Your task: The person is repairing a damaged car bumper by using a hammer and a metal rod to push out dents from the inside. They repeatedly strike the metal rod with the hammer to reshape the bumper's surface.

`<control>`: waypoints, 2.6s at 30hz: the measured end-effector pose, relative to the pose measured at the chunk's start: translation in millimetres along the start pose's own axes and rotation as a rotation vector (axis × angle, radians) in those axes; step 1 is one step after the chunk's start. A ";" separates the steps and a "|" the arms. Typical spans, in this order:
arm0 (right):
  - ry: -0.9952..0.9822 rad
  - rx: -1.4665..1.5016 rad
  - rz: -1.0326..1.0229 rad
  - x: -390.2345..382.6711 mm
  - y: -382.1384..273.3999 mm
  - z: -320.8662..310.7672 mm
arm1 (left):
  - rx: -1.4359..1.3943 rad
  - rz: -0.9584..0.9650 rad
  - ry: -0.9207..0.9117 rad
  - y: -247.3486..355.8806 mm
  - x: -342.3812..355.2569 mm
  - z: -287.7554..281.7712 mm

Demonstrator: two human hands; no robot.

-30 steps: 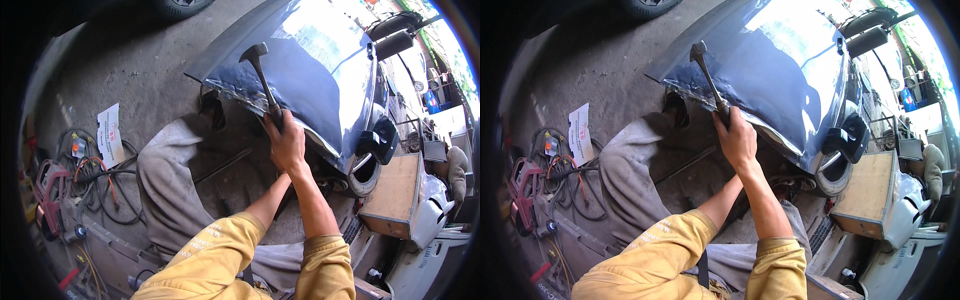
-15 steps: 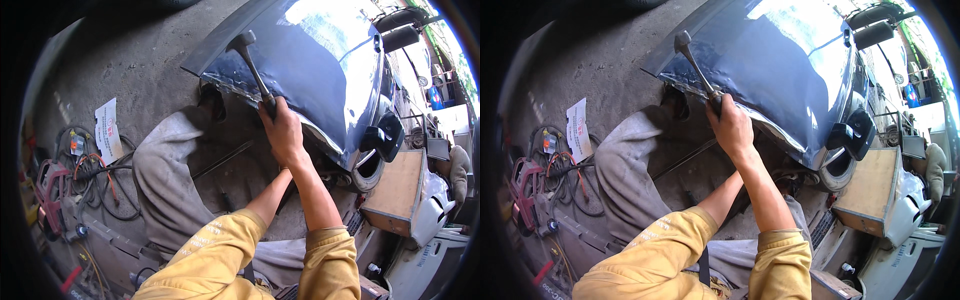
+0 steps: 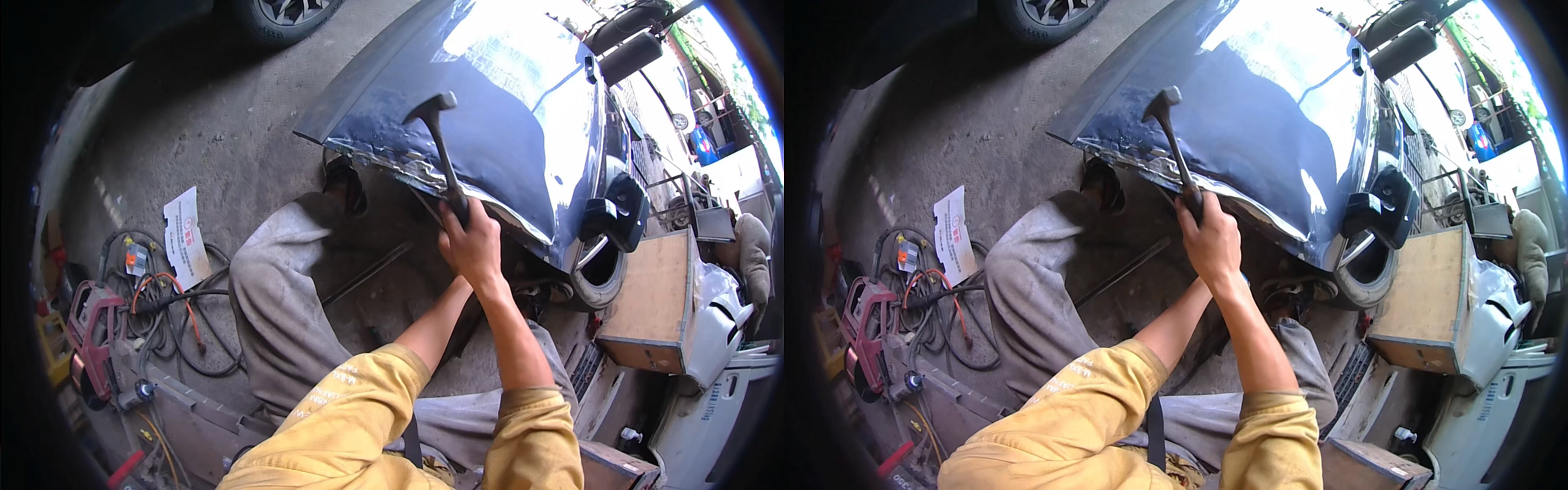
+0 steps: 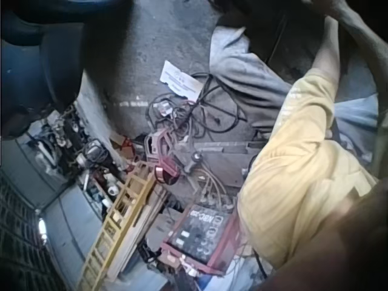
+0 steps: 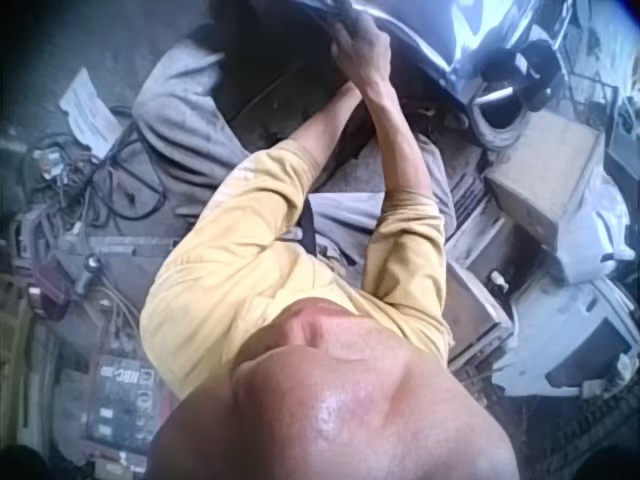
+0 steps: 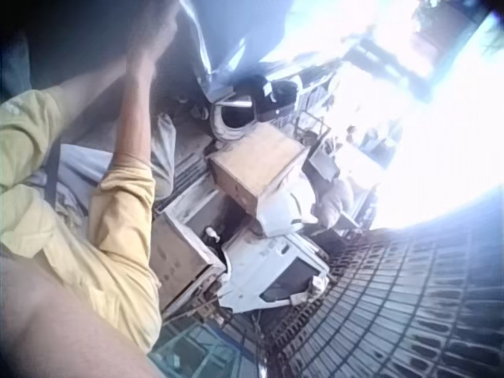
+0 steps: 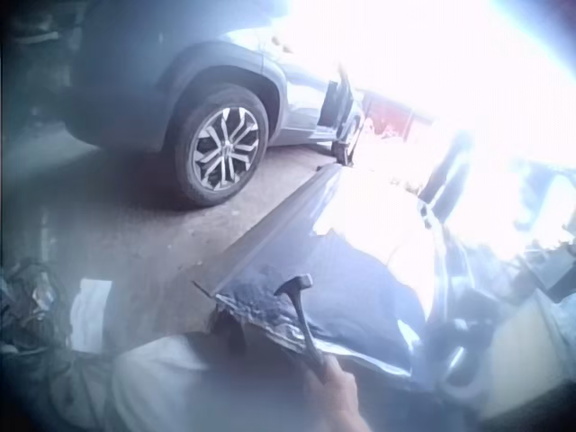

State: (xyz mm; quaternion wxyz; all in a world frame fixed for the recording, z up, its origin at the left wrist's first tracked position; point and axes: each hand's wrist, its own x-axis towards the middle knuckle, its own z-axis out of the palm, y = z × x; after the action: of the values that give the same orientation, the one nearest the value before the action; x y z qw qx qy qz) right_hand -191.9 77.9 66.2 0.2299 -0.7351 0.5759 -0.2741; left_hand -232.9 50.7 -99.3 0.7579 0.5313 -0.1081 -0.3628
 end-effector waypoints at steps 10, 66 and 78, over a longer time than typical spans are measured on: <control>0.171 0.149 0.039 -85.0 56.0 -28.4 | -0.184 -0.385 -0.124 69.8 0.5 -72.7; 0.093 0.060 0.005 -15.5 29.7 28.9 | 0.004 -0.396 -0.336 99.6 50.4 -87.9; 0.125 0.087 -0.016 -31.2 32.2 23.7 | 0.642 0.158 -0.008 63.7 23.9 -106.4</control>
State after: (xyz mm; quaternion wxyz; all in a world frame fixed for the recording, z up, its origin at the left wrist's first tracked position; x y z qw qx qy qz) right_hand -205.1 101.3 23.2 0.2228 -0.7105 0.5707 -0.3463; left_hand -129.7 123.1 -92.1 0.5773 0.7315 -0.2607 -0.2523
